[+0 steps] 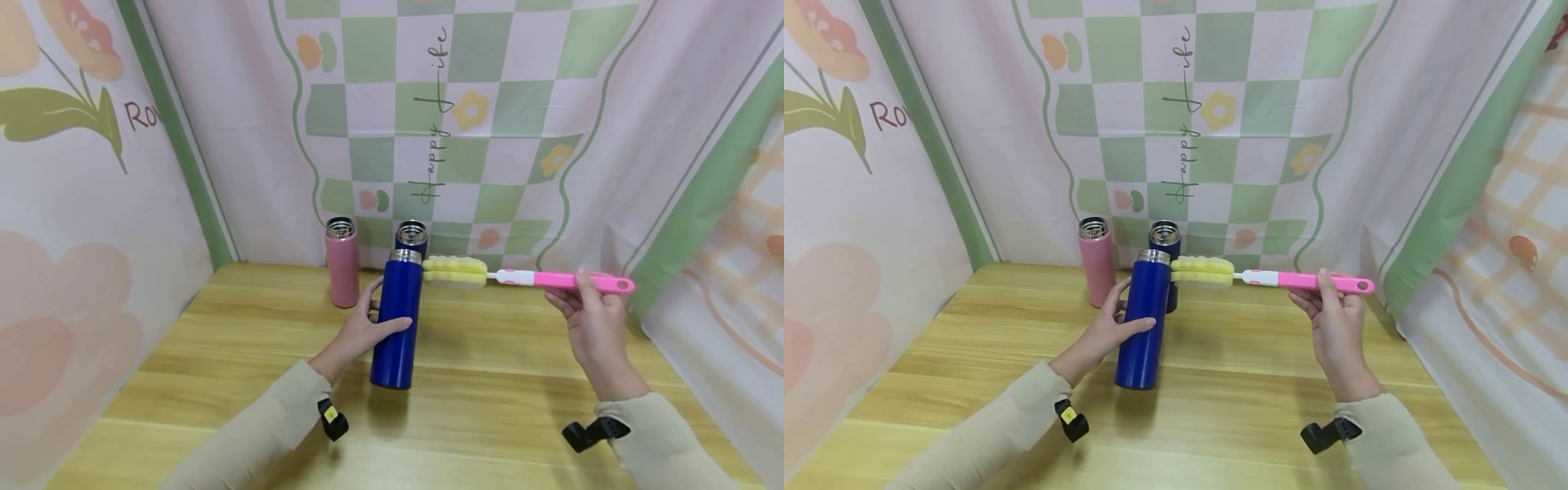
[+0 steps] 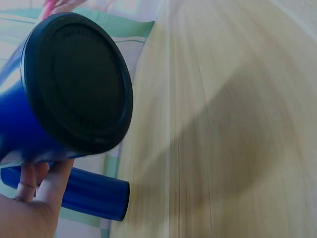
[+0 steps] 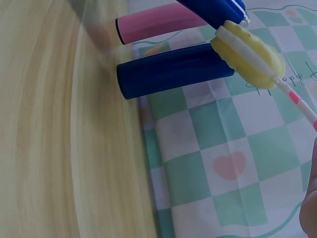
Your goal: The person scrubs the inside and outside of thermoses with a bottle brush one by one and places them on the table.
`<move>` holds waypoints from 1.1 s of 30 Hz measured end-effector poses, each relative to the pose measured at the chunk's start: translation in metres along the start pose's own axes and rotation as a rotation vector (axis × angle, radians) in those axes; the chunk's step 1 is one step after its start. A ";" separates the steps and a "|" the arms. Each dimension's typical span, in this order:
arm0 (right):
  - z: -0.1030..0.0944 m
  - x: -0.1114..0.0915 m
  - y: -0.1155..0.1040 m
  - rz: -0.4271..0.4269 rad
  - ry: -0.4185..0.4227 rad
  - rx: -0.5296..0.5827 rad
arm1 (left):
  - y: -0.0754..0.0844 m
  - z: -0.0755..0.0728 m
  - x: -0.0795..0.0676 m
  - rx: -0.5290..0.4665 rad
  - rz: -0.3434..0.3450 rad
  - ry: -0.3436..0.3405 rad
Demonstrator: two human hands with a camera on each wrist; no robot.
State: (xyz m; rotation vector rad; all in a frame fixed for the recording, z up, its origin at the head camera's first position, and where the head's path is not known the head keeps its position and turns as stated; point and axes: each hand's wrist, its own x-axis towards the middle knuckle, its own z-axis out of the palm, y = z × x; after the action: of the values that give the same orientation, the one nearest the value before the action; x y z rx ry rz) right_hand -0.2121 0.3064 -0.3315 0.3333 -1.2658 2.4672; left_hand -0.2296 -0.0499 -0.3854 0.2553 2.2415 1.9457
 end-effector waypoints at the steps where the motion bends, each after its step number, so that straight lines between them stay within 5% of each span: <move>1: -0.001 0.000 0.000 0.003 -0.004 0.003 | 0.000 0.000 0.000 -0.001 0.001 0.003; 23: -0.008 -0.010 0.001 0.116 -0.118 -0.049 | 0.009 -0.008 0.009 -0.162 0.098 0.037; 33: -0.018 -0.019 0.007 0.167 -0.154 -0.102 | 0.011 -0.007 0.007 -0.201 0.144 0.103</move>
State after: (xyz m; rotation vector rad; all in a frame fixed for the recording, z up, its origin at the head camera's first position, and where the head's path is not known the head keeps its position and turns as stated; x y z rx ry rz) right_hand -0.1981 0.3132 -0.3538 0.4130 -1.5337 2.5441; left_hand -0.2381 -0.0537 -0.3734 0.3044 2.1183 2.2895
